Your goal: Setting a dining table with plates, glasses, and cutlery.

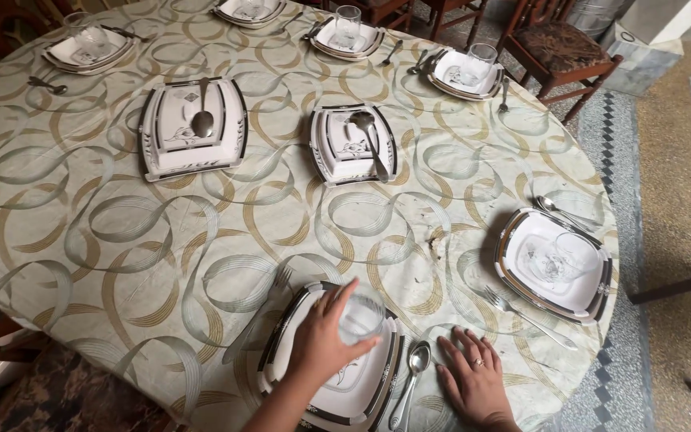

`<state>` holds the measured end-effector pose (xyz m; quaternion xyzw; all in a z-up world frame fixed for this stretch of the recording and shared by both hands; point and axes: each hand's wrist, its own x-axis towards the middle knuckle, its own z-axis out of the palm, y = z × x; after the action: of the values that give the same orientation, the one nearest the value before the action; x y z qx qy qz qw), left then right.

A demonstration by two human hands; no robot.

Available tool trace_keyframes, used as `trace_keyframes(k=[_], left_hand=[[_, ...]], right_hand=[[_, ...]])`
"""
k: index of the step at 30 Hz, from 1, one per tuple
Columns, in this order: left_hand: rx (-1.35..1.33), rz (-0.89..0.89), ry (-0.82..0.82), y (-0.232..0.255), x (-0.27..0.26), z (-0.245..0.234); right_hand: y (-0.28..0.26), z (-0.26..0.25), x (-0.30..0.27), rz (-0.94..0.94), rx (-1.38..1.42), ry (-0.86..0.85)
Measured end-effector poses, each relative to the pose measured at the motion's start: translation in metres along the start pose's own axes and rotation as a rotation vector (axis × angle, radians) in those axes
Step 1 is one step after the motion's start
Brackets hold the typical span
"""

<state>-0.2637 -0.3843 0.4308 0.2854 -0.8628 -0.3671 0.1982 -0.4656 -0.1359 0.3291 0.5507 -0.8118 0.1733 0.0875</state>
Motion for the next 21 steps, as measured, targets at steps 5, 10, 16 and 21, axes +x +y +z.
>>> trace_keyframes(k=[5,10,16,21], left_hand=[[-0.034,0.135,0.114,0.014,0.057,-0.006],[0.014,0.004,0.101,-0.006,0.099,0.025],[0.093,-0.059,0.043,-0.05,0.113,0.063],[0.1,0.02,0.013,-0.046,0.106,0.048]], right_hand=[[0.0,0.001,0.0,0.005,0.008,0.003],[-0.001,-0.001,0.002,0.012,-0.013,-0.028],[-0.001,-0.005,0.004,0.009,0.03,-0.009],[0.0,-0.005,0.002,0.012,0.033,-0.023]])
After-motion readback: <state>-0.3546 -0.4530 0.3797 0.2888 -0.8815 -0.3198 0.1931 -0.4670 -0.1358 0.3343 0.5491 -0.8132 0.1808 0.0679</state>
